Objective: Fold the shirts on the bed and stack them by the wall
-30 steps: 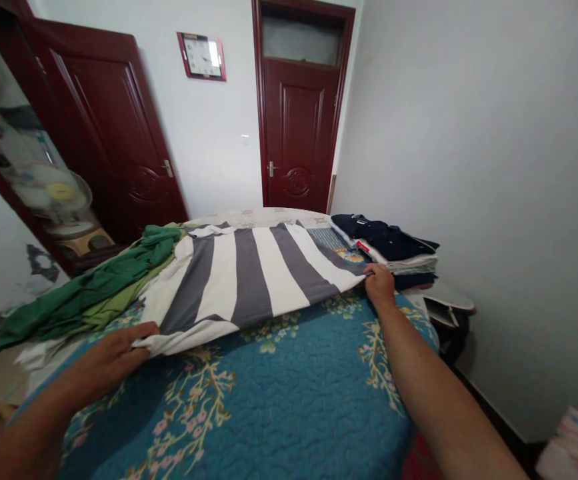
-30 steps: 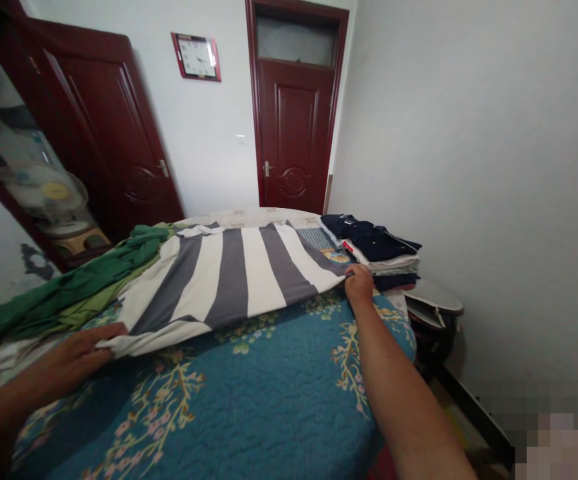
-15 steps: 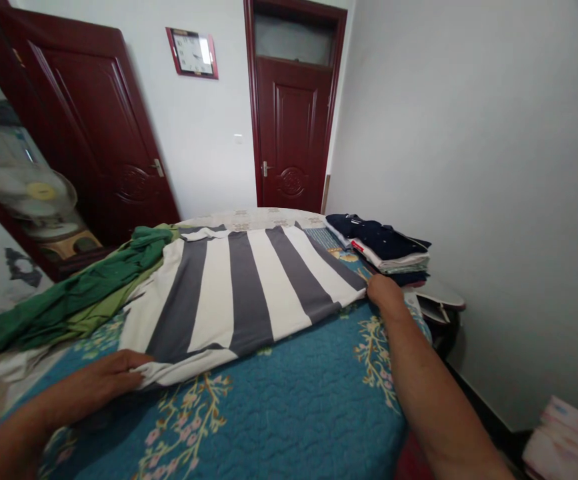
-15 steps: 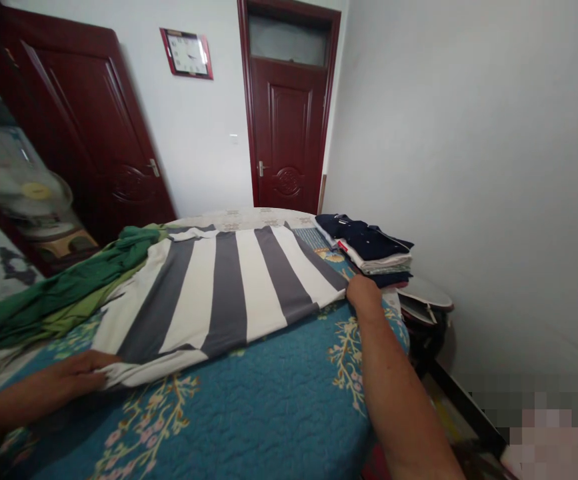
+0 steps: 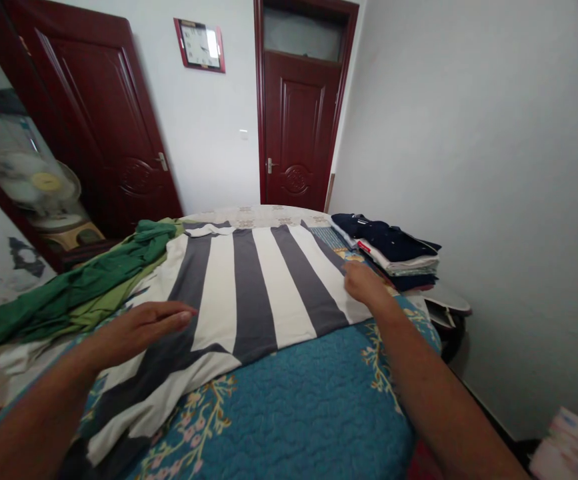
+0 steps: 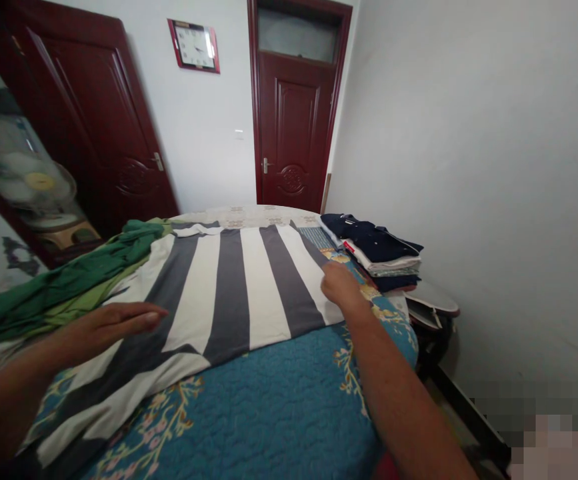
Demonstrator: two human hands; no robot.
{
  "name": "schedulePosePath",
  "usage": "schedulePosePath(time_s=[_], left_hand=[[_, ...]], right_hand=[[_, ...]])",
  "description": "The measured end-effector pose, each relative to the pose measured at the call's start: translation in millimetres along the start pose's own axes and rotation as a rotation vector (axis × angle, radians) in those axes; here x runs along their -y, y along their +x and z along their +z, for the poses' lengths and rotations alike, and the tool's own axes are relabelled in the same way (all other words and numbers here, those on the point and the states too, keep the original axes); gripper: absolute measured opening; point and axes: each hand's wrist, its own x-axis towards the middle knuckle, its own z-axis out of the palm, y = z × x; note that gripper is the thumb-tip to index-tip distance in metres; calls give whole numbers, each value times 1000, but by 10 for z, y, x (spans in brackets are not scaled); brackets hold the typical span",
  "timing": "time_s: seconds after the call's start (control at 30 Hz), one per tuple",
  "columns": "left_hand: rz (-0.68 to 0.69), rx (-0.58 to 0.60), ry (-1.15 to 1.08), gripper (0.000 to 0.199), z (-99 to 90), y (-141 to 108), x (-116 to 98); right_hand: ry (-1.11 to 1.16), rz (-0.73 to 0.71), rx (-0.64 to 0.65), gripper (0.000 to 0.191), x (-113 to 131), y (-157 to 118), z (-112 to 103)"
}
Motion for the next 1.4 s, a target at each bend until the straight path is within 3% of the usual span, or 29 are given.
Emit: schedulePosePath(time_s=[0.03,0.17,0.27,0.37,0.5,0.6,0.73,1.17,1.4], left_hand=[[86,78,-24,67,102,145,-67],[220,46,164,69,684,569,-136],[131,-40,381,66,1007,642,23],[46,-64,448,67,1072,612,255],[-91,-116,469,73,979,641,462],[-227,-154,467,78,935,710,486],[-343,-160,443,84,907,747,447],[-348,-164,451,84,915,702,353],[-351,-170,459,86,935,703,381]], right_hand=[[47,-127,-31,47,216,52,59],[180,-354,17,59,996,199,437],[177,-370,125,64,1208,311,694],[133,-217,161,68,1036,528,808],[80,5,180,69,540,893,827],[43,101,151,67,227,1103,856],[20,191,106,64,-1,1295,930],[31,383,-87,48,-73,1620,964],[13,281,-120,41,-23,1740,964]])
